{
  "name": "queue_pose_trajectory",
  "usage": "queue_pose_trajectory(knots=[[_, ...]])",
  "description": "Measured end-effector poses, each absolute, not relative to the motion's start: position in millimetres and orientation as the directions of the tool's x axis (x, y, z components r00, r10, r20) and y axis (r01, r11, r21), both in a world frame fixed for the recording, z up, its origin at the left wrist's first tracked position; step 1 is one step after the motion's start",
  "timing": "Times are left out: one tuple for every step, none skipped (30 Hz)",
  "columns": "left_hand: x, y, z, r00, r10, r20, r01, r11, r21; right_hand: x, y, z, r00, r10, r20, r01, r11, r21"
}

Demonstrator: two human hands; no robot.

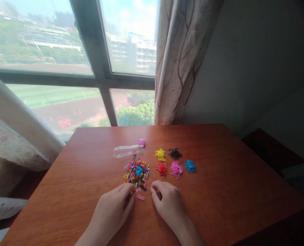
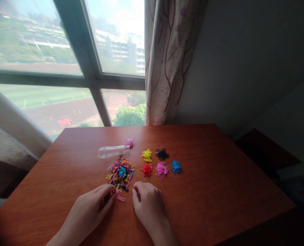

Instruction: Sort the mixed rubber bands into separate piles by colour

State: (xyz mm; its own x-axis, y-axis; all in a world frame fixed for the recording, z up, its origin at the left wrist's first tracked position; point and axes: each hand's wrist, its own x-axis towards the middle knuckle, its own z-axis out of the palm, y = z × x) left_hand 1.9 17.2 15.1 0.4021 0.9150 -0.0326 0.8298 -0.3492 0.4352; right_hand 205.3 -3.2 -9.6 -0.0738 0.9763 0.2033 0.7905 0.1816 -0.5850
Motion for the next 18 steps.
queue_pose_trajectory(knots=[[1.7,17.2,14.8,0.398,0.917,-0.017,0.828,-0.352,0.437,205.2,-3.4,-10.3,-0.074,0.976,0.203,0.791,0.182,-0.585],[1.7,17.2,14.3,0.397,0.918,0.000,0.825,-0.356,0.439,205.2,-3.6,-11.0,-0.074,0.976,0.203,0.792,0.182,-0.583],[1.8,17.3,13.7,0.398,0.917,0.017,0.820,-0.364,0.441,205.1,-3.8,-11.6,-0.074,0.976,0.203,0.795,0.181,-0.580],[2.1,17.3,13.1,0.403,0.915,0.034,0.814,-0.375,0.444,205.1,-4.1,-11.9,-0.074,0.976,0.204,0.797,0.180,-0.576],[2.6,17.5,12.8,0.410,0.911,0.049,0.807,-0.388,0.445,204.9,-4.3,-12.1,-0.076,0.976,0.204,0.800,0.182,-0.573],[3.3,17.9,12.8,0.418,0.906,0.064,0.802,-0.401,0.442,204.7,-4.7,-11.9,-0.079,0.976,0.205,0.801,0.184,-0.570],[4.4,18.6,13.3,0.429,0.900,0.076,0.798,-0.417,0.434,204.4,-5.1,-11.5,-0.083,0.975,0.207,0.800,0.189,-0.569],[6.0,19.8,14.5,0.443,0.892,0.089,0.794,-0.437,0.423,204.0,-5.6,-10.9,-0.087,0.973,0.212,0.799,0.195,-0.569],[8.1,21.4,16.5,0.460,0.882,0.100,0.789,-0.458,0.410,203.6,-6.3,-10.2,-0.092,0.972,0.217,0.798,0.202,-0.568],[10.9,23.6,19.3,0.481,0.869,0.112,0.782,-0.483,0.394,203.2,-7.0,-9.5,-0.096,0.970,0.222,0.797,0.209,-0.566],[14.6,26.5,23.0,0.504,0.855,0.122,0.774,-0.510,0.376,202.9,-7.8,-8.9,-0.099,0.969,0.226,0.798,0.213,-0.563],[19.2,30.0,27.3,0.527,0.840,0.126,0.767,-0.534,0.355,202.6,-8.6,-8.6,-0.101,0.968,0.230,0.800,0.216,-0.559],[24.8,34.3,32.0,0.549,0.826,0.127,0.761,-0.557,0.333,202.4,-9.5,-8.6,-0.105,0.967,0.232,0.802,0.220,-0.555],[31.3,39.2,36.7,0.572,0.811,0.123,0.755,-0.579,0.307,202.3,-10.2,-9.0,-0.109,0.967,0.231,0.805,0.222,-0.551],[38.8,44.6,41.3,0.593,0.797,0.113,0.750,-0.598,0.284,202.2,-10.8,-9.7,-0.108,0.968,0.228,0.810,0.219,-0.544],[47.1,50.4,45.3,0.617,0.779,0.112,0.737,-0.622,0.265,202.3,-11.2,-10.6,-0.101,0.970,0.222,0.820,0.208,-0.534],[56.0,56.3,48.5,0.649,0.753,0.108,0.715,-0.653,0.249,202.4,-11.4,-11.7,-0.091,0.973,0.213,0.833,0.191,-0.520],[65.3,62.1,50.9,0.671,0.734,0.103,0.699,-0.673,0.243,202.5,-11.4,-12.8,-0.079,0.976,0.201,0.848,0.172,-0.502]])
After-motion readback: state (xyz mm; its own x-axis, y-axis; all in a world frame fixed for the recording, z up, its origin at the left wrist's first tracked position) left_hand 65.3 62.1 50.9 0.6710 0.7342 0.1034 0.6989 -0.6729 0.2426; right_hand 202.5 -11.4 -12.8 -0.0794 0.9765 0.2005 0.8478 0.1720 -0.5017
